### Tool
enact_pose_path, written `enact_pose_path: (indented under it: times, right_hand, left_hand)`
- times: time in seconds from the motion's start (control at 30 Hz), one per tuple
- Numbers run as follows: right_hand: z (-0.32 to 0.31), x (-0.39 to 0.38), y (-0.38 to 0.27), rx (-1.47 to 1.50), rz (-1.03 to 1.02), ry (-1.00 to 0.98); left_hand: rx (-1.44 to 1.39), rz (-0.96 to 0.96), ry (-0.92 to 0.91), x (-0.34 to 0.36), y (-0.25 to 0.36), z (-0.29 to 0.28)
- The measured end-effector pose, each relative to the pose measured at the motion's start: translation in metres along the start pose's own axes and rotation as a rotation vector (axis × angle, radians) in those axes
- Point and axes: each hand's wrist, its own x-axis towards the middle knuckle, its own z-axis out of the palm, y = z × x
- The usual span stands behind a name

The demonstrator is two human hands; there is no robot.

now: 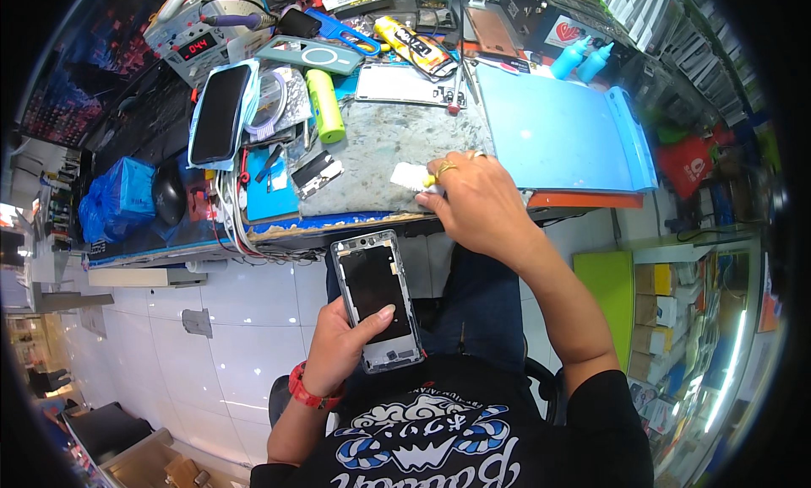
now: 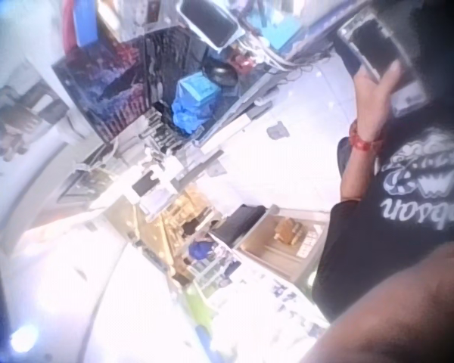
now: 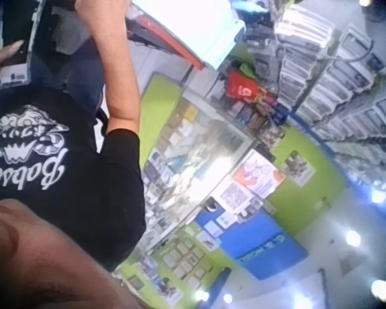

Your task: The person uses a small tool to pry around the edges of a mobile phone screen and back panel, then wipes the internal components with a small cloth.

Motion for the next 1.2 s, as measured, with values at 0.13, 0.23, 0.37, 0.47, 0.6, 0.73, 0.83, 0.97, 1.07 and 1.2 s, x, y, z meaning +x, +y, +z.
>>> enact_pose_path:
  times: [0.13,0.23,0.37,0.47,0.6,0.73,0.83,0.97,1.07,1.2]
  right_hand:
    - [0.003,0.004,0.001,-0.083,-0.05,-0.025]
    - [0.004,0.007,0.004,-0.226,-0.13,-0.008]
    - [-0.005,0.035,0.02,-0.309,-0.173,0.216]
    - [0.0,0.086,0.036,-0.373,-0.217,0.331]
    - [0.034,0.151,0.05,-0.46,-0.215,0.426]
    - [0.045,0.176,0.052,-0.489,-0.095,0.27]
    - [0.047,0.186,0.06,-0.523,-0.167,0.264]
    - [0.041,0.187,0.068,-0.336,-0.136,-0.006]
    - [-0.02,0.166,0.034,-0.075,0.143,-0.267]
    - [-0.045,0.117,0.051,-0.159,0.176,-0.192]
  left_hand:
    - [-0.008,-0.028,-0.009,0.003,0.004,0.002]
    - [0.009,-0.037,-0.014,0.006,0.004,0.001]
    - [0.029,-0.035,-0.025,0.014,0.006,0.001]
    - [0.02,-0.04,-0.027,0.025,0.008,0.007]
    - [0.038,-0.003,-0.041,0.037,0.015,0.018]
    - [0.073,-0.011,-0.057,0.04,0.017,0.022]
    - [0.067,-0.011,-0.066,0.043,0.015,0.022]
    - [0.05,-0.017,-0.066,0.044,0.014,0.02]
    - [0.027,-0.012,-0.055,0.046,0.017,0.017]
    - [0.007,-0.028,-0.051,0.05,0.018,0.017]
